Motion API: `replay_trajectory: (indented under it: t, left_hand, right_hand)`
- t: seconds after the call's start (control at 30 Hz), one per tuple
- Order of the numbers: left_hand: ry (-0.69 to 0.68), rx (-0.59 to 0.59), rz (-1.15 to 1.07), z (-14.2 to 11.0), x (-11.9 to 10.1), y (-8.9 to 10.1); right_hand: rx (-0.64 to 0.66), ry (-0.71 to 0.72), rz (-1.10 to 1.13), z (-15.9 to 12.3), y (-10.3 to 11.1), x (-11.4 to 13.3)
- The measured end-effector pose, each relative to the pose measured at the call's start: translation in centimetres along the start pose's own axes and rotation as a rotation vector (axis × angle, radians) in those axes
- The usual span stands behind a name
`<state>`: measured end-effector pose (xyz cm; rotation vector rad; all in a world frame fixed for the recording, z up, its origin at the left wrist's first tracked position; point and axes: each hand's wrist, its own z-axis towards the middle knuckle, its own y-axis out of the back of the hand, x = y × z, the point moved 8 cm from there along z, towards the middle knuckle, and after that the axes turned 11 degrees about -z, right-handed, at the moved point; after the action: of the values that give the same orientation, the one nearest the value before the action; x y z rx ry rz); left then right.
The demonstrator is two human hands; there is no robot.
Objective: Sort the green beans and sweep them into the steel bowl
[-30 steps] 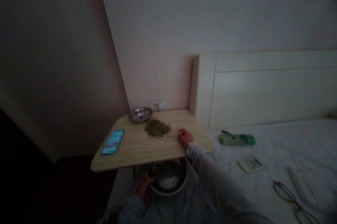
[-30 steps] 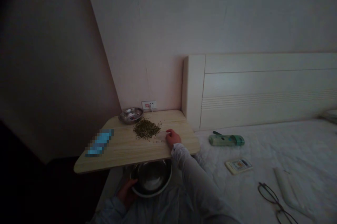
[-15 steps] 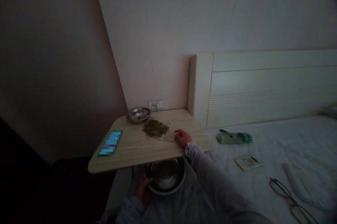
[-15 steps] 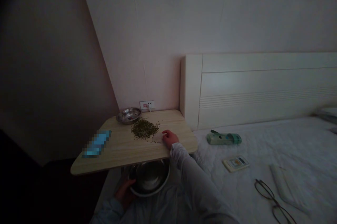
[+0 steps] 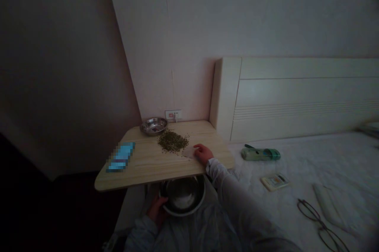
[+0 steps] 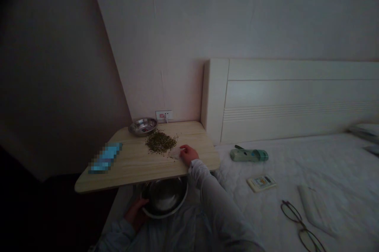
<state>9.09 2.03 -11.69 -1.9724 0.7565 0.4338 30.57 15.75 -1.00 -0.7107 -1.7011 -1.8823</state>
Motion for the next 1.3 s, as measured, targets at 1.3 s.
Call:
replay_trajectory:
  t: [1.3]
  left_hand:
    - [-0.042,0.089,-0.085,0.6,-0.1,-0.1]
  right_hand:
    - [0.080,0.115,0.035,-0.6,-2.4,2.2]
